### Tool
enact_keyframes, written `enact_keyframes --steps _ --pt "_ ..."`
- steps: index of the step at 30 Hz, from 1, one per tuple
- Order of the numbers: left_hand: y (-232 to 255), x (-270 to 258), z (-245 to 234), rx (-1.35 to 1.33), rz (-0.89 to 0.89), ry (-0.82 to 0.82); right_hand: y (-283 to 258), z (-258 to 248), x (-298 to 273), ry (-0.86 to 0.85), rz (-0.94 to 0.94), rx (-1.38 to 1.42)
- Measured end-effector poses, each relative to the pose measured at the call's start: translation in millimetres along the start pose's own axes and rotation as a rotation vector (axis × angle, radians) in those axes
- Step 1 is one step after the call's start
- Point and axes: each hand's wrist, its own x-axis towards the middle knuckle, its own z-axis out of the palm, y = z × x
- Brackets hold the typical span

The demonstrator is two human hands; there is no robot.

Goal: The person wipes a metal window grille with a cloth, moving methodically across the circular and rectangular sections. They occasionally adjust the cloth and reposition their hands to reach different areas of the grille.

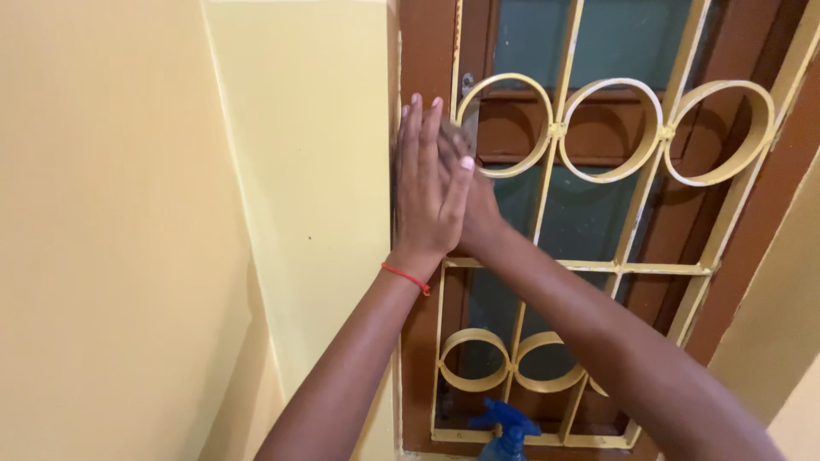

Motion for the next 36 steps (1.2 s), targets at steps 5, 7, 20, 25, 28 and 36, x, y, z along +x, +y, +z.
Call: enact_keyframes --steps 5,7,20,25,28,36 --pt "13.9 7.3 -15.2 -0.022 0.032 -0.03 -19.2 1.9 -80.4 -0.454 -0.027 0.052" --pt "17.7 13.6 -15.5 -0.011 0.036 -0.036 -18.0 -5.1 -89.6 -0.385 -0.359 -0.189" --pt "14.6 37.6 -12.1 -0.001 0.091 0.039 71.1 -40.4 98.1 0.015 -0.206 -0.826" --pt "11.8 39.5 -10.4 -0.04 0.06 0.014 105.7 -47.3 160.8 -0.044 0.084 -0.449" --pt "2.2 38.5 2.9 -0.076 0.049 0.041 100.2 -28.1 142.8 0.083 0.049 -0.513" --pt "-10.2 51.5 25.7 -0.025 0.045 0.131 40.1 -7.3 80.3 -0.072 -0.049 -0.5"
